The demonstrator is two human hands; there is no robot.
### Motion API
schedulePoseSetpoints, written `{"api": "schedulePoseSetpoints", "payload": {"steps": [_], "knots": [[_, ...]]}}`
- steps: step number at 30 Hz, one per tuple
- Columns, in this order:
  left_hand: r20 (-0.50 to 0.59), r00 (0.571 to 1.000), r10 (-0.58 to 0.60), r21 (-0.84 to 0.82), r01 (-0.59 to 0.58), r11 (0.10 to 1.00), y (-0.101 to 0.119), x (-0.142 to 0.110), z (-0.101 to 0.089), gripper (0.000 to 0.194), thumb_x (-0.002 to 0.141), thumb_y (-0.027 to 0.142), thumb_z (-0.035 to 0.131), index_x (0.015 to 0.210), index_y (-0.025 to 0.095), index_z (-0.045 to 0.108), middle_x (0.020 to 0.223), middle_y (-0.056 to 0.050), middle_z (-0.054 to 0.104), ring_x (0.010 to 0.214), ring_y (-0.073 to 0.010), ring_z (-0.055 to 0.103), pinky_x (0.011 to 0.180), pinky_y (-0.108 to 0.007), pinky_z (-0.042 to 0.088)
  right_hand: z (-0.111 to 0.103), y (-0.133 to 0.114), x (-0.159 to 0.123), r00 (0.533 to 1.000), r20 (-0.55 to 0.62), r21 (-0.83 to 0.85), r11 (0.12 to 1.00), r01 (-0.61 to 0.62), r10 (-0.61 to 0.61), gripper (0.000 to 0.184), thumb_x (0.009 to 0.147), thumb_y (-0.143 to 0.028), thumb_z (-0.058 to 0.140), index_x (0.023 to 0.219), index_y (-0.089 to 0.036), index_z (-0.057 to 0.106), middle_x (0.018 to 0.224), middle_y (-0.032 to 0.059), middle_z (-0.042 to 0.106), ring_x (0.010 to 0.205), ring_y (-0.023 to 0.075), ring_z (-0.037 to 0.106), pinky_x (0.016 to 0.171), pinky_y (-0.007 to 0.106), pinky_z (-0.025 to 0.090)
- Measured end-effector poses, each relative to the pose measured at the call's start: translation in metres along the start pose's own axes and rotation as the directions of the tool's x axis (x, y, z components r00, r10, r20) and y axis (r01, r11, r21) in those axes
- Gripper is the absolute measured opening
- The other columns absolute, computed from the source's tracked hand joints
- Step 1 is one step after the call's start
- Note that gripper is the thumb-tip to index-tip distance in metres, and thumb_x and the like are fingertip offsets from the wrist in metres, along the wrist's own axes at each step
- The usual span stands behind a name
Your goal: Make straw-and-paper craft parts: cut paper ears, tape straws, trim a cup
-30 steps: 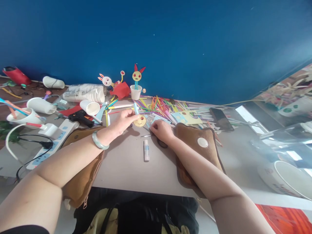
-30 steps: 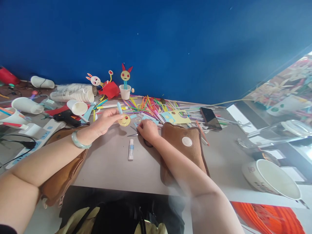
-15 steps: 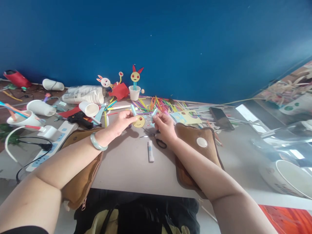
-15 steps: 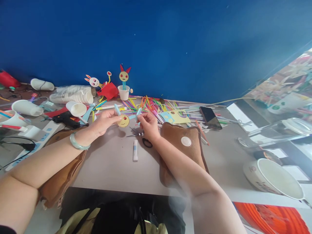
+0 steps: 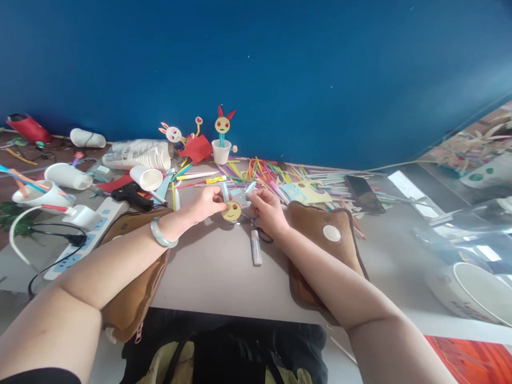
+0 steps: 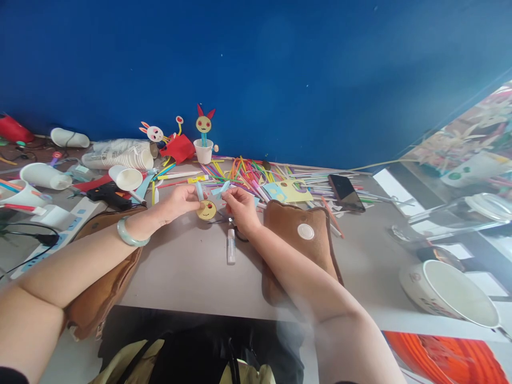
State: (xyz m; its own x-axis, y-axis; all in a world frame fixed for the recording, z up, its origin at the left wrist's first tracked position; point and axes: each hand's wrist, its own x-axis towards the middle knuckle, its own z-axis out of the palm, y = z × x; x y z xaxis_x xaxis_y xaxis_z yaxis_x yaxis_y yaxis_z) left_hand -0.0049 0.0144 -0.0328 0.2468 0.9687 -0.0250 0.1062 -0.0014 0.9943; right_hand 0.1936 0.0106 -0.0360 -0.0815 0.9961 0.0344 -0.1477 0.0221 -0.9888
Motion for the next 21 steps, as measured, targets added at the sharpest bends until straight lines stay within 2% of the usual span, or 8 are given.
{"api": "schedulePoseSetpoints", "payload": {"steps": [3, 7, 15, 18, 21], "knots": [[0.014, 1.0, -0.016, -0.011, 0.016, 1.0, 0.002, -0.002, 0.003, 0.022, 0.063, 0.023, 0.082, 0.079, 0.016, 0.068, 0.069, -0.003, 0.068, 0.068, -0.0172, 0.065, 0.066, -0.03, 0.053, 0.002, 0.001, -0.003, 1.0, -0.01, -0.05, 0.999, -0.005, 0.004, 0.041, 0.068, -0.054, 0.08, 0.07, -0.022, 0.055, 0.048, -0.0077, 0.048, 0.042, 0.0074, 0.041, 0.043, 0.023, 0.032], [0.038, 0.999, 0.005, -0.039, -0.003, 0.999, 0.005, -0.004, 0.005, 0.024, 0.062, 0.024, 0.083, 0.079, 0.016, 0.068, 0.068, -0.002, 0.067, 0.069, -0.0178, 0.065, 0.068, -0.031, 0.054, 0.006, 0.0, -0.009, 0.999, 0.034, -0.094, 0.995, -0.019, 0.022, 0.035, 0.072, -0.049, 0.078, 0.072, -0.021, 0.056, 0.047, -0.0074, 0.052, 0.04, 0.0081, 0.044, 0.044, 0.023, 0.034], [0.034, 0.997, 0.062, -0.006, -0.062, 0.998, 0.006, -0.003, 0.004, 0.025, 0.062, 0.028, 0.085, 0.077, 0.016, 0.068, 0.068, -0.002, 0.066, 0.07, -0.018, 0.064, 0.069, -0.032, 0.054, 0.012, -0.005, -0.018, 0.997, 0.06, -0.091, 0.995, -0.05, 0.056, 0.035, 0.072, -0.049, 0.077, 0.075, -0.022, 0.055, 0.048, -0.0072, 0.054, 0.039, 0.0086, 0.045, 0.043, 0.023, 0.036], [0.039, 0.997, 0.062, 0.022, -0.063, 0.998, 0.005, -0.002, 0.003, 0.026, 0.061, 0.028, 0.084, 0.076, 0.017, 0.066, 0.064, 0.0, 0.063, 0.066, -0.0166, 0.063, 0.064, -0.029, 0.051, 0.011, -0.004, -0.016, 0.999, 0.041, -0.091, 0.995, -0.027, 0.031, 0.034, 0.073, -0.049, 0.076, 0.075, -0.022, 0.055, 0.048, -0.0075, 0.053, 0.039, 0.0082, 0.045, 0.043, 0.023, 0.036], [0.068, 0.998, 0.007, 0.096, -0.013, 0.995, 0.002, -0.003, 0.002, 0.03, 0.06, 0.025, 0.083, 0.083, 0.017, 0.066, 0.06, 0.003, 0.059, 0.055, -0.0134, 0.057, 0.054, -0.025, 0.044, 0.008, 0.0, -0.013, 1.0, -0.013, -0.096, 0.995, 0.008, -0.009, 0.034, 0.073, -0.049, 0.076, 0.074, -0.022, 0.056, 0.051, -0.0071, 0.053, 0.041, 0.0079, 0.045, 0.044, 0.023, 0.036]]}}
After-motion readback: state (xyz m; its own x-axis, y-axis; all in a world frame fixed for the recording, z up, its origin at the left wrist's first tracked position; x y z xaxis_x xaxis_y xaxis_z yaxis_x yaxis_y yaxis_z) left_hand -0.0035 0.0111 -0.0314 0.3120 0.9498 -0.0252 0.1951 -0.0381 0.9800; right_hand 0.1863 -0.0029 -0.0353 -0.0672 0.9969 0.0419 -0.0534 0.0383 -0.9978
